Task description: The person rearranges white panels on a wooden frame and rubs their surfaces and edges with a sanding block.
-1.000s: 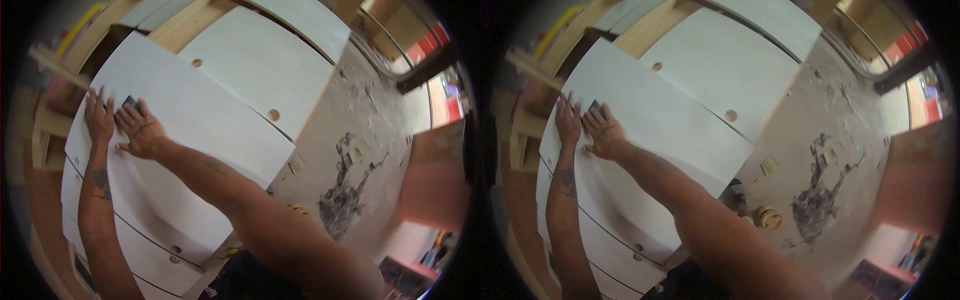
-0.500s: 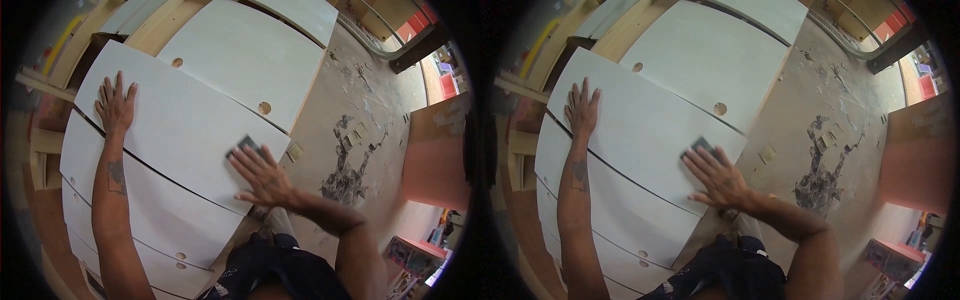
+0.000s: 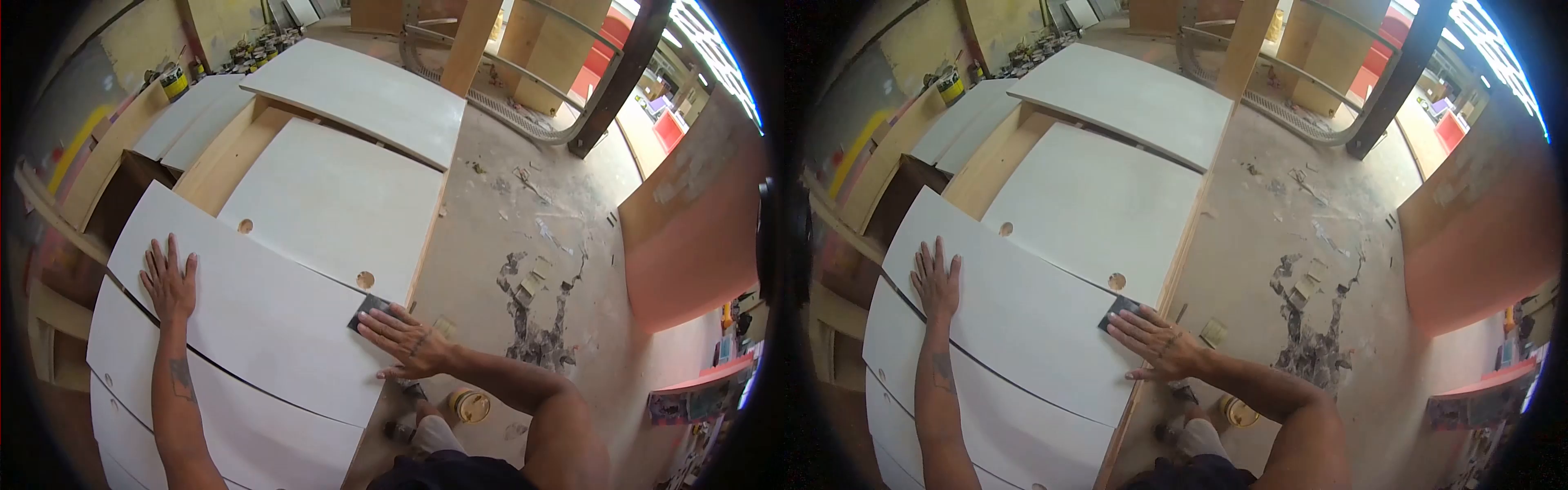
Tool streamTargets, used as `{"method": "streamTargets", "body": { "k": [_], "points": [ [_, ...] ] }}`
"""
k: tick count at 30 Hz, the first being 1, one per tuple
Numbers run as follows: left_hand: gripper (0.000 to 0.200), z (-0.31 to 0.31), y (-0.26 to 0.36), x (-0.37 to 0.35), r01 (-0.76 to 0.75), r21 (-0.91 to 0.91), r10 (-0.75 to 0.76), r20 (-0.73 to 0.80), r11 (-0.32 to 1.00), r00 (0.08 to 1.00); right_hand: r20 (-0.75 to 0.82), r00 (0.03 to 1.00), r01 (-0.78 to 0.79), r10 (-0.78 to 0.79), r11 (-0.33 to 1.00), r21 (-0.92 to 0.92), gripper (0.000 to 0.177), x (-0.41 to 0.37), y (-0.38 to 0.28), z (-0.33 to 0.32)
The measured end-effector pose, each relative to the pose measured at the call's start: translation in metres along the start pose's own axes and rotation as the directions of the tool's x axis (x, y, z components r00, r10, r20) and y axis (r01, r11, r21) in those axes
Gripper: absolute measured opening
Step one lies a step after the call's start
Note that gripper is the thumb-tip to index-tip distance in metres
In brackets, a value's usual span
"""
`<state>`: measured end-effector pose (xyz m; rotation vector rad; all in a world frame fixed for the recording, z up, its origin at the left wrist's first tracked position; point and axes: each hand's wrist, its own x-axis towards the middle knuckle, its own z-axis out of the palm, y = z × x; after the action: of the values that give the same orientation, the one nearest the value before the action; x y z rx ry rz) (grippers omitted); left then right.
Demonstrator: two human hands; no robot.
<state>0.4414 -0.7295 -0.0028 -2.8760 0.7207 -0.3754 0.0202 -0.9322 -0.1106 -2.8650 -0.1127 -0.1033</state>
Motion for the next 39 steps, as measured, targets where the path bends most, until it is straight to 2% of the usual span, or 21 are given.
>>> {"method": "streamTargets", "body": {
  "k": [2,5,9,10,11,12,13,14,15,16,19,22,23,24,26,28,30,33,35,39],
  "points": [
    [0.073,-0.005,0.002,-0.003,0.008,0.001,-0.008,0.023,1.000,1.000,0.008,1.000,-0.001,0.001,1.000,-0.006,0.102,0.005,0.001,-0.003],
    [0.074,-0.001,-0.001,-0.003,0.013,-0.036,-0.013,0.008,0.999,1.000,-0.033,0.998,0.046,-0.048,0.998,-0.032,0.099,0.075,0.004,-0.020],
    [0.071,-0.010,0.000,-0.003,-0.022,-0.006,0.022,-0.021,1.000,1.000,-0.149,0.986,0.090,-0.079,0.994,0.067,0.101,0.151,0.011,-0.015],
    [0.067,0.022,-0.018,0.003,-0.093,-0.011,0.091,-0.156,0.996,0.984,-0.047,0.999,0.031,-0.024,0.985,0.169,0.102,0.148,-0.001,-0.033],
    [0.064,0.067,-0.043,0.019,-0.207,-0.057,0.181,-0.300,0.977,0.936,0.049,0.995,-0.091,0.081,0.960,0.265,0.104,0.134,-0.009,-0.050],
    [0.062,0.073,-0.045,0.024,-0.225,-0.110,0.181,-0.311,0.968,0.933,-0.056,0.997,-0.033,0.054,0.948,0.317,0.103,0.132,-0.006,-0.033],
    [0.061,0.090,-0.058,0.047,-0.313,-0.105,0.265,-0.325,0.944,0.908,-0.130,0.991,0.010,0.033,0.949,0.316,0.102,0.137,0.001,-0.020],
    [0.061,0.105,-0.058,0.056,-0.233,0.036,0.231,-0.351,0.972,0.908,-0.204,0.979,0.052,0.013,0.949,0.310,0.102,0.140,0.004,-0.011],
    [0.060,0.042,-0.021,0.021,-0.089,0.087,0.105,-0.207,0.992,0.973,-0.228,0.973,0.084,-0.018,0.956,0.282,0.102,0.142,0.001,-0.012],
    [0.063,0.055,-0.032,0.031,-0.020,0.197,0.041,-0.106,0.980,0.994,-0.234,0.972,0.071,-0.004,0.958,0.280,0.101,0.138,-0.003,-0.013],
    [0.063,0.014,-0.005,0.015,0.002,0.132,0.006,-0.062,0.991,0.998,-0.254,0.967,0.044,0.029,0.960,0.277,0.100,0.132,-0.004,-0.015],
    [0.062,0.097,-0.051,0.067,-0.235,-0.013,0.222,-0.285,0.972,0.933,-0.254,0.966,0.023,0.054,0.956,0.291,0.099,0.134,-0.003,-0.010],
    [0.062,0.061,-0.032,0.041,-0.156,-0.047,0.143,-0.203,0.987,0.969,-0.216,0.976,0.031,0.036,0.953,0.300,0.097,0.135,-0.002,-0.012],
    [0.062,0.054,-0.030,0.029,-0.172,-0.089,0.142,-0.270,0.981,0.952,-0.171,0.984,-0.012,0.055,0.971,0.241,0.096,0.140,-0.007,-0.013],
    [0.066,0.007,-0.011,0.005,-0.075,-0.115,0.063,-0.105,0.991,0.992,-0.122,0.989,-0.065,0.079,0.991,0.119,0.094,0.142,-0.010,-0.020],
    [0.066,-0.014,-0.006,-0.005,-0.010,-0.151,0.009,-0.008,0.989,1.000,-0.131,0.988,-0.080,0.087,0.995,0.062,0.092,0.143,-0.018,-0.019],
    [0.067,-0.023,-0.004,-0.010,0.012,-0.163,-0.010,0.013,0.987,1.000,-0.159,0.983,-0.080,0.087,0.996,0.051,0.091,0.139,-0.020,-0.024],
    [0.068,-0.026,-0.006,-0.014,0.019,-0.186,-0.016,0.017,0.982,1.000,-0.048,0.992,-0.112,0.115,0.992,0.056,0.090,0.138,-0.027,-0.036],
    [0.067,-0.027,-0.004,-0.012,0.018,-0.189,-0.017,0.007,0.982,1.000,-0.036,0.994,-0.104,0.106,0.992,0.073,0.091,0.141,-0.023,-0.037],
    [0.066,-0.007,-0.009,-0.004,0.000,-0.220,-0.018,-0.081,0.976,0.997,0.040,0.997,-0.066,0.061,0.989,0.135,0.096,0.144,-0.011,-0.035]
  ]
}}
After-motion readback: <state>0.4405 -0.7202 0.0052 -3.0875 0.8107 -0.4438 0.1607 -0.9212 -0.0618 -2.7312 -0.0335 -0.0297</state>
